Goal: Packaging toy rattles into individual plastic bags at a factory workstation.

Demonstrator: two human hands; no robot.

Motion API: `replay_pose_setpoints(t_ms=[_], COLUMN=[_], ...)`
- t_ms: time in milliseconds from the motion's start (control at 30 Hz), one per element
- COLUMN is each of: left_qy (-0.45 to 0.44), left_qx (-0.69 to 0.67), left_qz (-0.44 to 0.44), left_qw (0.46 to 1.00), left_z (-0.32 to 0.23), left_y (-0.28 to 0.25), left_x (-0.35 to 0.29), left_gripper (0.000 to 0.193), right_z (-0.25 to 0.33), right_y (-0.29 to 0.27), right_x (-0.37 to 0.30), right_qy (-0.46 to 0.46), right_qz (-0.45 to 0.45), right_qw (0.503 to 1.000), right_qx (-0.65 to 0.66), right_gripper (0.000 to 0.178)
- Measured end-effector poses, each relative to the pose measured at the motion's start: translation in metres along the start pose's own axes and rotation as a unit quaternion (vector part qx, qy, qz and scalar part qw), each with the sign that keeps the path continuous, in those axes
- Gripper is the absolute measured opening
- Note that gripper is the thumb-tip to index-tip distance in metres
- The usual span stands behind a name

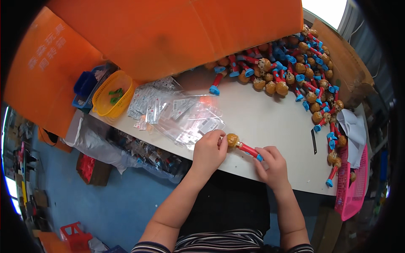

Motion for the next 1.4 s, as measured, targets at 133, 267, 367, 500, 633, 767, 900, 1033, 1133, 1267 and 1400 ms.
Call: replay_pose_setpoints(t_ms=[133,267,367,500,633,767,900,1033,1133,1267,1400], left_qy=[0.027,0.030,0.062,0.124,0.126,0.097,0.100,0.140,0.122,0.127,0.131], left_qx=[-0.033,-0.029,-0.008,0.022,0.010,-0.017,-0.002,-0.009,-0.026,-0.033,0.010], left_qz=[-0.025,-0.003,-0.009,0.054,0.055,0.071,0.066,0.086,0.151,0.163,0.177], left_qw=[0.999,0.999,0.998,0.991,0.990,0.993,0.993,0.986,0.981,0.978,0.975], left_z=[-0.008,-0.013,-0.014,-0.026,-0.032,-0.038,-0.041,-0.035,-0.035,-0.040,-0.038], left_y=[0.000,0.000,0.004,0.012,0.008,0.009,0.008,0.005,0.004,0.003,0.006], left_x=[0.000,0.001,0.001,0.005,-0.003,-0.009,-0.009,-0.017,-0.027,-0.032,-0.047], left_gripper=[0.007,0.007,0.007,0.008,0.008,0.009,0.009,0.011,0.012,0.011,0.012], right_z=[0.003,-0.009,0.001,0.015,-0.013,0.010,0.019,0.007,-0.010,-0.013,0.000], right_y=[0.011,0.018,0.024,0.028,0.030,0.034,0.033,0.026,0.030,0.031,0.029], right_x=[-0.004,-0.004,-0.004,-0.005,-0.012,-0.008,-0.004,-0.011,-0.021,-0.021,-0.003], right_qy=[-0.067,0.075,0.125,0.004,0.300,0.125,0.051,0.028,0.054,0.060,0.107], right_qz=[-0.022,-0.107,-0.084,-0.102,-0.166,-0.091,-0.114,-0.047,-0.021,-0.040,-0.073], right_qw=[0.997,0.985,0.970,0.990,0.867,0.959,0.972,0.985,0.976,0.989,0.977], right_qx=[-0.038,0.110,0.190,0.097,0.361,0.238,0.198,0.162,0.212,0.130,0.168], right_gripper=[0.027,0.030,0.030,0.027,0.028,0.032,0.036,0.038,0.038,0.046,0.056])
Point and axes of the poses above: each hand's wrist, its own x-axis towards the middle knuckle, its own y-axis out of the palm, z = x × y, the point moved 3 cm from there along x, towards the middle knuckle, and after that the axes turned 3 degrees about z, right-handed, at the moved point
